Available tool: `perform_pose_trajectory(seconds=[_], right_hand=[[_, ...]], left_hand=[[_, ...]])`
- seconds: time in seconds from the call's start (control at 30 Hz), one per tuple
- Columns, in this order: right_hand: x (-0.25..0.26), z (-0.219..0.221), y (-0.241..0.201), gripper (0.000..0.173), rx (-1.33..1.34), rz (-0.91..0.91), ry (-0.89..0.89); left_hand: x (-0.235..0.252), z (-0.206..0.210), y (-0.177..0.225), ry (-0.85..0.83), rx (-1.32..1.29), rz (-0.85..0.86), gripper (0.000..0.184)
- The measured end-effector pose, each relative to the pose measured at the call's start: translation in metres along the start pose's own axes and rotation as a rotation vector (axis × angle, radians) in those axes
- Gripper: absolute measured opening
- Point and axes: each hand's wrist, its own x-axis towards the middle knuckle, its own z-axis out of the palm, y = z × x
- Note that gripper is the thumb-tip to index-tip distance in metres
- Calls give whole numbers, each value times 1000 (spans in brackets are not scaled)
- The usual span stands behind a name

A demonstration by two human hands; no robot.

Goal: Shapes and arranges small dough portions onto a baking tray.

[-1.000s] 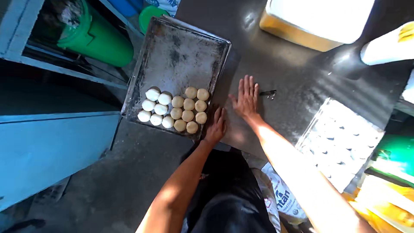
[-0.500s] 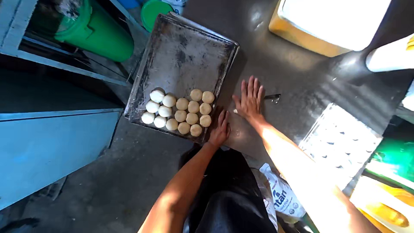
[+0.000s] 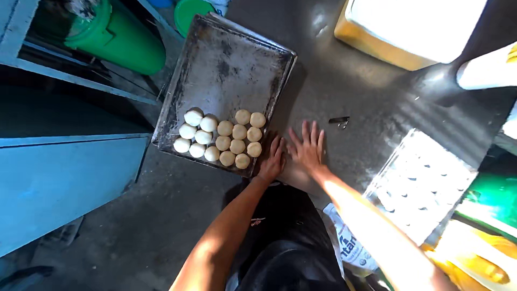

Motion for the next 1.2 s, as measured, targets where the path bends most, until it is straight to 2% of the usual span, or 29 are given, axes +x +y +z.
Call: perform_pose_trajectory(seconds=[0.07,0.13,0.2,0.23,0.33,0.4,0.47,0.57,0.67,0.73,0.87,0.93,1.03,1.1,1.2], right_hand=[[53,0,10,64,27,37,46],[83,-14,26,61,214,28,167],[86,-43,49,47,468,24,305],[80,-60,65,39,498,50,334],[58,-84,132,29,380,138,216],[40,-76,166,29,333,140,128],[31,-68,176,29,289,125,115],[32,-59,174,20,291,131,163],[29,-64,169,10,322,224,74],[21,-71,168,10,334,282,-21],[-12,-72,167,26,427,382,-103],[-31,-71,167,19,461,420,-131],[-47,-70,159,13,607,443,-48],[-52,-79,138,15,912,486,31],[-48,-95,94,14,1386,577,-98]], left_hand=[[-4,2,-2,50,23,37,62],[-1,-1,-2,25,18,42,64],[-1,-9,1,-35,-20,17,63],[-2,-13,4,-58,-28,-4,62],[2,-30,24,-40,39,-57,56],[9,-31,41,39,108,40,55],[28,-23,60,98,127,203,53],[56,-5,91,57,180,291,57],[66,16,100,-23,302,338,64],[58,27,96,-69,367,373,66],[21,37,79,-53,343,474,60],[7,33,72,-32,271,496,57],[-2,9,63,109,65,367,50],[3,-13,57,172,-67,171,47],[13,-28,44,142,-166,22,46]])
